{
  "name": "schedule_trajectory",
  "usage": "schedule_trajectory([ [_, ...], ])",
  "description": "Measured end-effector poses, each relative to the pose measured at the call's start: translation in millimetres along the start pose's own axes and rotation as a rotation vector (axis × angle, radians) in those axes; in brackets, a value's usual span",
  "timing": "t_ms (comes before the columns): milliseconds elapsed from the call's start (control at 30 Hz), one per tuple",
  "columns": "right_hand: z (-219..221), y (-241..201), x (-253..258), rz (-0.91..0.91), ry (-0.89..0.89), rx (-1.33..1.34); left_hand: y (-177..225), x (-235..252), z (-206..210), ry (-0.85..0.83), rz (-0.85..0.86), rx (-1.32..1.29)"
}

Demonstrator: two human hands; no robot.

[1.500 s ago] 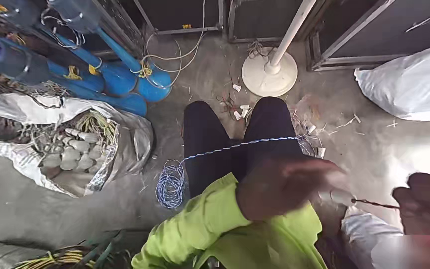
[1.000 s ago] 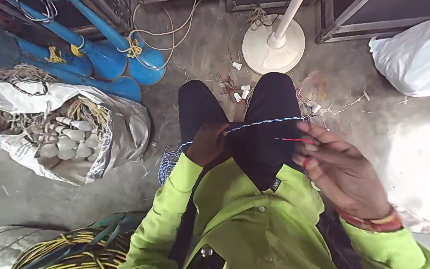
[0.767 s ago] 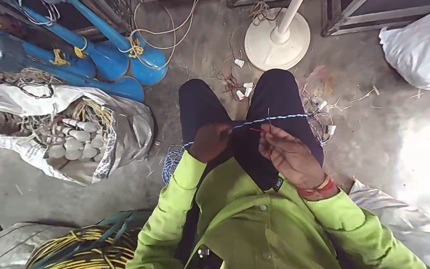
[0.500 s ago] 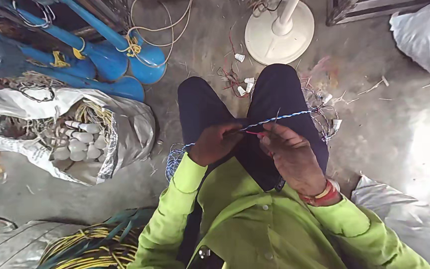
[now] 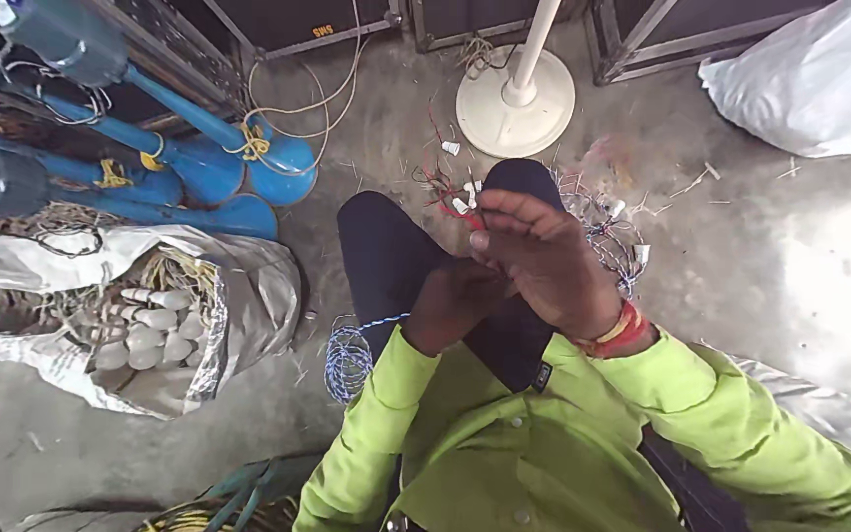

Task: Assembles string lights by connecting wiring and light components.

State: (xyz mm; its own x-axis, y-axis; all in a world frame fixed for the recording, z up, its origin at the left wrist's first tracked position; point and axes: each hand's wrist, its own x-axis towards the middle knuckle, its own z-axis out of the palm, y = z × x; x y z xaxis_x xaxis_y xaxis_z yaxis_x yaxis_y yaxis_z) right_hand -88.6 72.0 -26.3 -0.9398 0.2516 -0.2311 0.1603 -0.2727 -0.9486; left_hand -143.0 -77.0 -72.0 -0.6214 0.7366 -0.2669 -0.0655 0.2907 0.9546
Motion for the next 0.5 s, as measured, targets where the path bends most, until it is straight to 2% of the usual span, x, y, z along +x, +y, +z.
schedule_trajectory([
  [133, -4.9, -12.4, 3.1, -0.001, -0.027, 0.095, 9.9, 2.4, 3.2, 0.053, 0.093, -0.044],
  [333, -4.9, -25.9, 17.9, 0.077, 0.075, 0.295, 18.3, 7.0, 7.5, 0.147, 0.156, 0.027],
  [500, -25.1, -11.4, -1.4, -0.142, 0.203, 0.040, 18.7, 7.0, 3.5, 0.144, 0.110, -0.028],
])
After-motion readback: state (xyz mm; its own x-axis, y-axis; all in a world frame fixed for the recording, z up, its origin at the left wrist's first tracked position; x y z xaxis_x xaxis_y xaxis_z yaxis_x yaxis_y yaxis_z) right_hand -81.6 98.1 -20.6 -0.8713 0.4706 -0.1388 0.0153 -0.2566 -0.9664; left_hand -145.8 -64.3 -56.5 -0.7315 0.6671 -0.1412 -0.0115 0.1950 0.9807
